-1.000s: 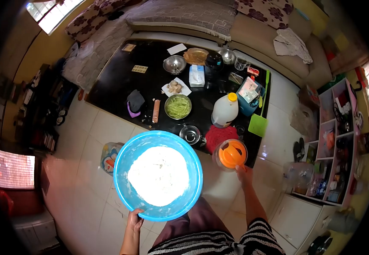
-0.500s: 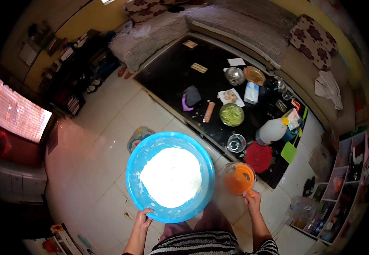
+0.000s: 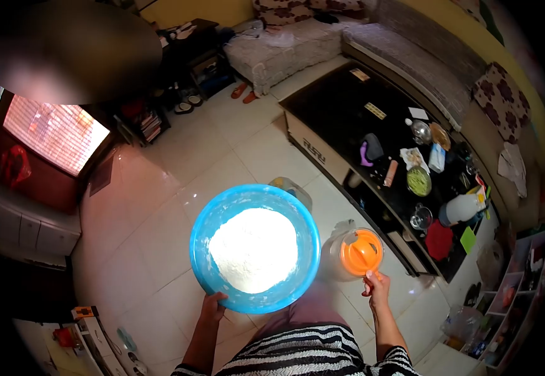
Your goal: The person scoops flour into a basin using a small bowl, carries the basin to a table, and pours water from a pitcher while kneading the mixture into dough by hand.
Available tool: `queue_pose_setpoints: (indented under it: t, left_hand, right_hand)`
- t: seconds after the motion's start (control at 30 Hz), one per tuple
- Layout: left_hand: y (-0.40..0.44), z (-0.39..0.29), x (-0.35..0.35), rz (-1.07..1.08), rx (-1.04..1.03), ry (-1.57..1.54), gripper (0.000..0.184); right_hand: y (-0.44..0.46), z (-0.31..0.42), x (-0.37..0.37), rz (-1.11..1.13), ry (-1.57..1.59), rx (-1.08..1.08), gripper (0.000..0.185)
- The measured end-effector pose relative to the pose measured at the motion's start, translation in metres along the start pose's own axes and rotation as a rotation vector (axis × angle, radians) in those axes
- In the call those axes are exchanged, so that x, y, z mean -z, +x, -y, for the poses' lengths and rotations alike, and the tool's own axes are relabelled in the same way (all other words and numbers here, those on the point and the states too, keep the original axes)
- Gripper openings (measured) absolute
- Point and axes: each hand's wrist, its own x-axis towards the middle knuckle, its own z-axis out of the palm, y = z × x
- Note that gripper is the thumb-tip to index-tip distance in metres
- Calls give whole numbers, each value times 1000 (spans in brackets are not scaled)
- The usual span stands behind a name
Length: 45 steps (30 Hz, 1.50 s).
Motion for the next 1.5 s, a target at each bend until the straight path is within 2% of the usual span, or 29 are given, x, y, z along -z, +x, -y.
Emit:
queue_pose_setpoints:
  t: [0.03,0.07,0.17,0.2,0.27,0.33,0.37,0.43,0.6,0.7,0.77,0.9,0.93,1.0,1.07,1.13,1.2,1.23,1.3,1.4,1.5]
  left_hand:
    - [2,5,19,245,-502,593,38]
    - [3,14,33,233,-499,594,38]
    - [18,3,50,167,-275,406,28]
    - [31,-20,41,-35,-5,-38,23]
    - [60,-37,50,-238,258,-485,18]
    - [88,-41,70,-327,521,-560,15]
    - [101,-36,82,-333,515,-563,15]
    - [113,-21,108,-52,-96,-24,15]
    - [176,-19,148,-27,123,-143,9]
    - [215,-43,164,-74,43,-129,14]
    - [243,-53,182,55,-183,258,18]
    - [327,-54,227,235,-213,358,21]
    - [350,-36,244,204,-34,201,23]
    - [395,-31,266,218,154,67,25]
    - [443,-45,277,329,-162,506,26]
    - [492,-71,278,369,-168,405,22]
    - [534,-114,265,606,-241,640,28]
    - [557,-128,251,648,-233,645,28]
    - [597,-136,222,150,628,-305,38]
    - [657,-144,188,275,680,-309,46]
    - [718,-141,157,388,706,-223,47]
  right_hand:
    - [3,-2,-15,16,-6,-12,32]
    - [8,-6,-30,27,-11,-11,32]
    - [19,-3,-73,50,-50,-3,31]
    - [24,-1,-87,65,-66,-5,31]
    - [37,4,-117,88,-84,-3,30]
    - [51,6,-144,100,-105,-5,30]
    - [61,7,-158,108,-105,-3,30]
    - [73,7,-182,125,-128,-5,31]
    - [100,21,-239,96,-129,4,31]
    - [115,33,-273,102,-87,7,30]
    - [124,34,-295,86,-62,13,30]
    - [135,42,-336,4,-11,2,29]
    - [138,43,-348,-12,-1,-4,29]
    - [139,43,-372,-98,33,-22,31]
    - [145,42,-398,-200,88,-16,32]
    - [152,38,-422,-289,132,-16,32]
    - [153,40,-440,-368,196,-22,31]
    - [155,45,-449,-403,201,-21,30]
    - [161,43,-464,-459,245,-26,30]
    - [178,44,-477,-545,293,-18,29]
    - [194,60,-488,-621,335,-33,28]
